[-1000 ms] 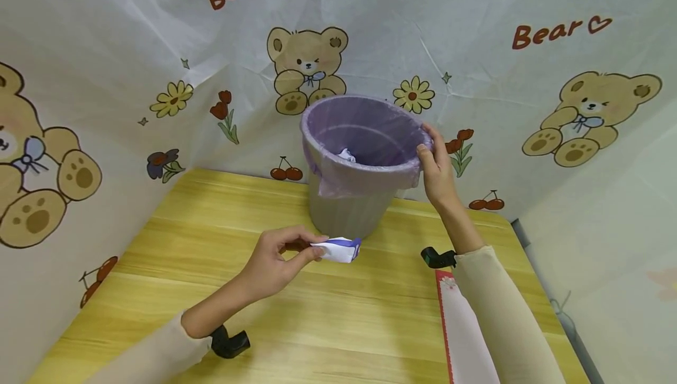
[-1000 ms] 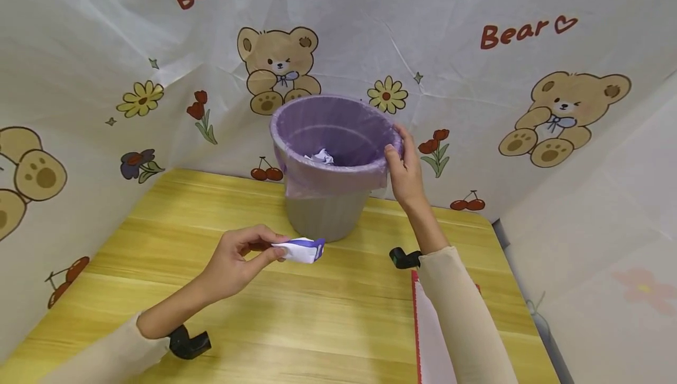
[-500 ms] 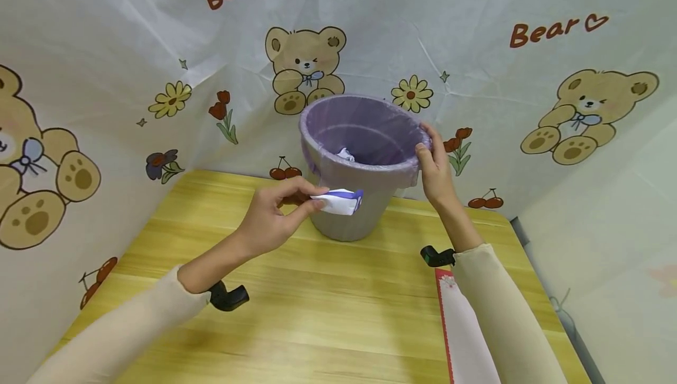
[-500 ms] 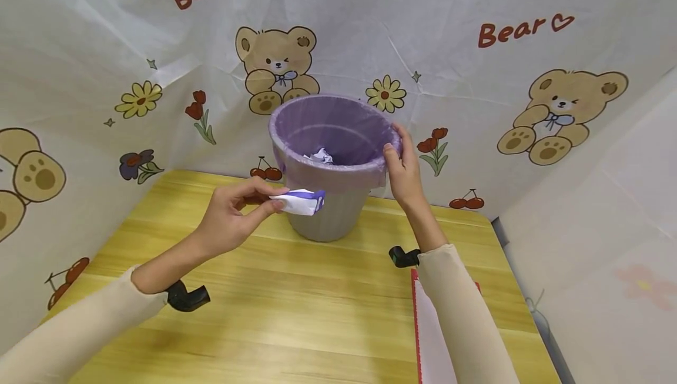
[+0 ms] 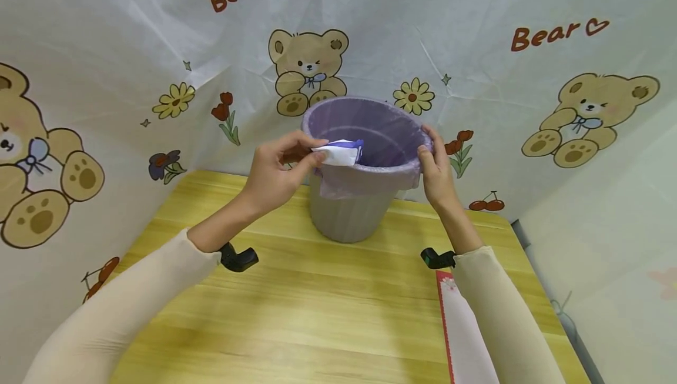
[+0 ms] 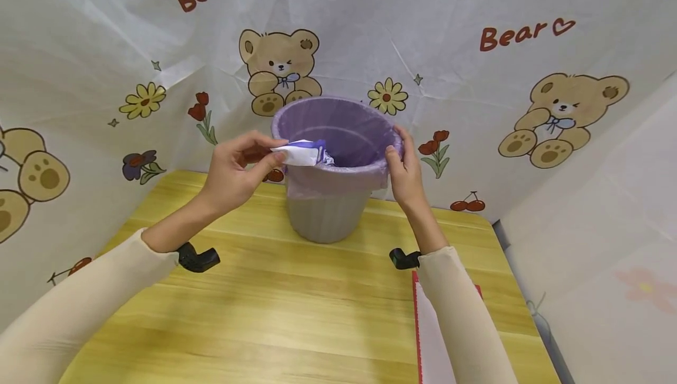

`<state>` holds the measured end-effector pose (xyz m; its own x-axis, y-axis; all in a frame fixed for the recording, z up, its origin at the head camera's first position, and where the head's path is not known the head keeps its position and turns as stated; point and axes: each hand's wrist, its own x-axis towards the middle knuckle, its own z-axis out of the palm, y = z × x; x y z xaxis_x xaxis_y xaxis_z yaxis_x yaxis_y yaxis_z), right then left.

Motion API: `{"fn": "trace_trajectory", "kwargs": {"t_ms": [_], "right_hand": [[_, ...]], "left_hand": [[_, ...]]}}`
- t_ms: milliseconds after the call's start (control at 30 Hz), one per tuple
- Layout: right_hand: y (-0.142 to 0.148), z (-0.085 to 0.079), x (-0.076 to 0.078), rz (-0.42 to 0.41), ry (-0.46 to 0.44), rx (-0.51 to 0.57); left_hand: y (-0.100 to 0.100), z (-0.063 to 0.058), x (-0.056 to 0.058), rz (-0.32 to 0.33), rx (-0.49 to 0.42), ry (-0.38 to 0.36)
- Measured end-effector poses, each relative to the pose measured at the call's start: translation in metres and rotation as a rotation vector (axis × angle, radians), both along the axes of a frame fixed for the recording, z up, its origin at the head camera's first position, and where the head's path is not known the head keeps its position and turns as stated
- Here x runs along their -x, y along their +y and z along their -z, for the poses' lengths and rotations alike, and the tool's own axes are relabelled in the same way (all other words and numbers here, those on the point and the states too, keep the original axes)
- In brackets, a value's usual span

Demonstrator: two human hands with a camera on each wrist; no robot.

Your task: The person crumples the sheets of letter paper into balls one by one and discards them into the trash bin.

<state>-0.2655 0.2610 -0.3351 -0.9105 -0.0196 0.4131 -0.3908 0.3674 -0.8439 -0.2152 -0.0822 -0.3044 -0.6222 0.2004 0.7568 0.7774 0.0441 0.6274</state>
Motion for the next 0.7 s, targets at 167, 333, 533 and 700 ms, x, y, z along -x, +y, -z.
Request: {"fn": "trace_trajectory", "kwargs": {"t_ms": [167,333,533,700], "right_hand": [[0.0,0.001,0.001,0.001,0.013,0.009],[-0.001,0.001,0.001,-0.008,0.022,0.023],[-0.001,0.001,0.001,-0.014,0.026,0.029],[-0.001,0.002,0.001,-0.015,0.024,0.033]], "left_hand": [[-0.001,-0.006,0.017,-0.055,-0.005,-0.005],[-0.004,-0.01,0.032,-0.1,0.015,-0.031],[-0.005,-0.018,0.049,-0.146,0.077,-0.068],[-0.003,-0.028,0.064,-0.17,0.176,-0.069]]}}
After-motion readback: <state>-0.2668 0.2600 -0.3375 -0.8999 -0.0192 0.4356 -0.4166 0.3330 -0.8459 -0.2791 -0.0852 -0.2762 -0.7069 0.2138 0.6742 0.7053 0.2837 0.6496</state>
